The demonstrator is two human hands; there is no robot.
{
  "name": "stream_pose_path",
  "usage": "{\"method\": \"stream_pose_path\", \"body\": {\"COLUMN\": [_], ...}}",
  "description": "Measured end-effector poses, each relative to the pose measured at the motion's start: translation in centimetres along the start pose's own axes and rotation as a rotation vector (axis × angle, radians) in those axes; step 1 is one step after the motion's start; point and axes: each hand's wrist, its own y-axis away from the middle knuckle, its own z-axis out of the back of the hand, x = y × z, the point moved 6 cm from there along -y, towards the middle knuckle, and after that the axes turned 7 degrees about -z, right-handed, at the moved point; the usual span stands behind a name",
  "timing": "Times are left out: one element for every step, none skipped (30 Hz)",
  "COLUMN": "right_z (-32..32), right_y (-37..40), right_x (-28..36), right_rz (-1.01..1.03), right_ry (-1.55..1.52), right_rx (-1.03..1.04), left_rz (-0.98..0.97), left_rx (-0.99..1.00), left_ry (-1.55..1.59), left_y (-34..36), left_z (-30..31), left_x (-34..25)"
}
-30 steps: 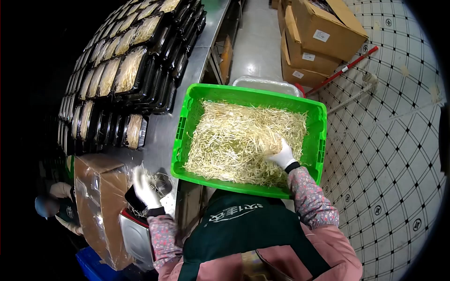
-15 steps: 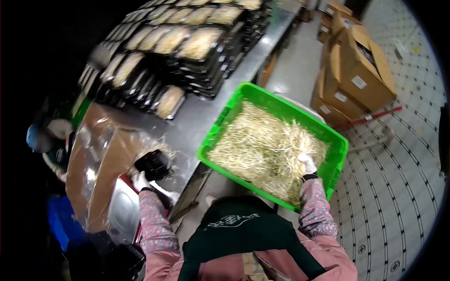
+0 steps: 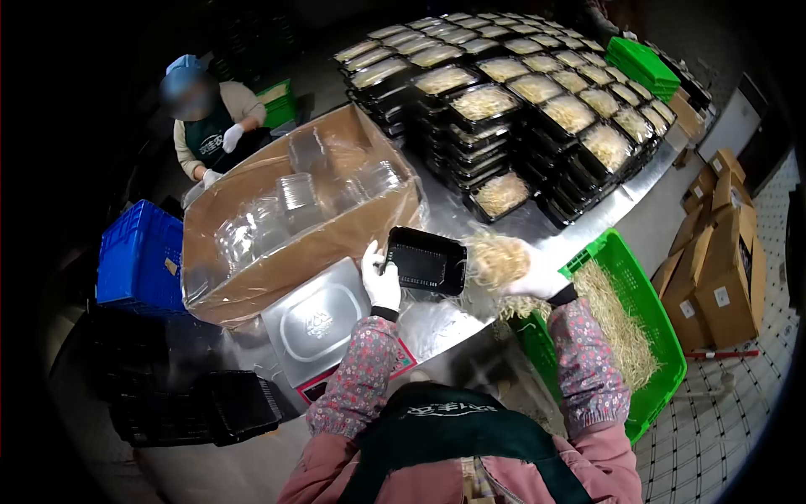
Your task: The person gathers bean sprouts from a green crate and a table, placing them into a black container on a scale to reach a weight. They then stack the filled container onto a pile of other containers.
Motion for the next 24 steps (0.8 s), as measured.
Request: {"method": "stream_pose_path", "body": {"right_z": [-2.3, -4.9, -7.7, -10.6, -13.7, -16.4, -19.0, -21.2, -23.2, -24.9, -26.3, -28.0, -29.7, -31.5, -33.0, -34.2, -35.0, -35.4, -35.7, -36.2, -36.0, -36.2, -36.2, -35.5], "right_y": [-2.2, -4.1, -6.0, -8.3, -9.4, -10.2, -10.7, -10.7, -11.4, -11.6, -11.6, -11.7, -11.9, -11.9, -12.0, -12.4, -12.3, -12.2, -12.2, -12.7, -12.5, -13.1, -13.6, -13.9], "right_x": [1.7, 3.7, 5.0, 3.8, 5.5, 6.3, 7.0, 8.2, 8.4, 8.9, 9.7, 9.4, 8.7, 8.1, 7.5, 6.4, 6.6, 6.4, 6.1, 5.1, 4.7, 3.0, 3.0, 3.1], "right_rz": [0.035, 0.041, 0.049, 0.072, 0.164, 0.241, 0.323, 0.431, 0.461, 0.533, 0.597, 0.622, 0.681, 0.662, 0.643, 0.616, 0.583, 0.603, 0.618, 0.491, 0.617, 0.564, 0.507, 0.461], "right_ry": [0.325, 0.628, 0.931, 1.104, 1.259, 1.293, 1.324, 1.284, 1.251, 1.148, 1.041, 1.033, 0.973, 1.026, 1.082, 1.085, 1.168, 1.11, 1.053, 1.17, 1.033, 0.981, 0.925, 0.751], "right_rx": [0.035, 0.069, 0.099, 0.156, 0.209, 0.198, 0.187, 0.138, 0.132, 0.15, 0.17, 0.208, 0.228, 0.298, 0.362, 0.409, 0.463, 0.442, 0.416, 0.496, 0.4, 0.472, 0.538, 0.611], "left_rz": [-0.08, -0.224, -0.366, -0.428, -0.48, -0.465, -0.467, -0.397, -0.326, -0.307, -0.186, -0.094, -0.005, 0.033, -0.004, -0.011, -0.015, -0.235, -0.295, -0.286, -0.272, -0.307, -0.304, -0.301], "left_rx": [0.096, 0.157, 0.218, 0.279, 0.338, 0.418, 0.412, 0.391, 0.369, 0.287, 0.2, 0.18, 0.156, 0.163, 0.138, 0.124, 0.112, 0.175, 0.219, 0.342, 0.468, 0.429, 0.415, 0.398], "left_ry": [-0.14, -0.243, -0.347, -0.57, -0.798, -0.917, -0.96, -0.903, -0.847, -0.663, -0.436, -0.293, -0.147, -0.268, -0.381, -0.604, -0.82, -1.003, -0.994, -1.12, -1.241, -1.269, -1.282, -1.294], "left_y": [-0.6, -0.9, -1.0, -0.9, -0.5, -0.2, 0.3, 0.6, 0.9, 0.9, 1.2, 1.4, 1.8, 2.2, 2.2, 2.6, 2.7, 2.2, 1.9, 1.8, 1.9, 1.8, 1.4, 1.4], "left_z": [0.1, 0.2, 0.5, 0.4, 0.3, 0.6, 1.3, 2.5, 3.8, 6.2, 8.6, 10.4, 12.2, 13.5, 15.0, 16.8, 17.4, 16.6, 15.4, 14.6, 13.8, 13.5, 13.5, 13.6], "left_x": [-3.1, -5.5, -7.4, -10.3, -12.9, -13.4, -13.4, -13.1, -12.6, -11.6, -10.3, -9.3, -8.5, -9.1, -7.1, -5.4, -6.7, -9.9, -11.8, -11.1, -10.5, -11.1, -11.1, -11.1]}}
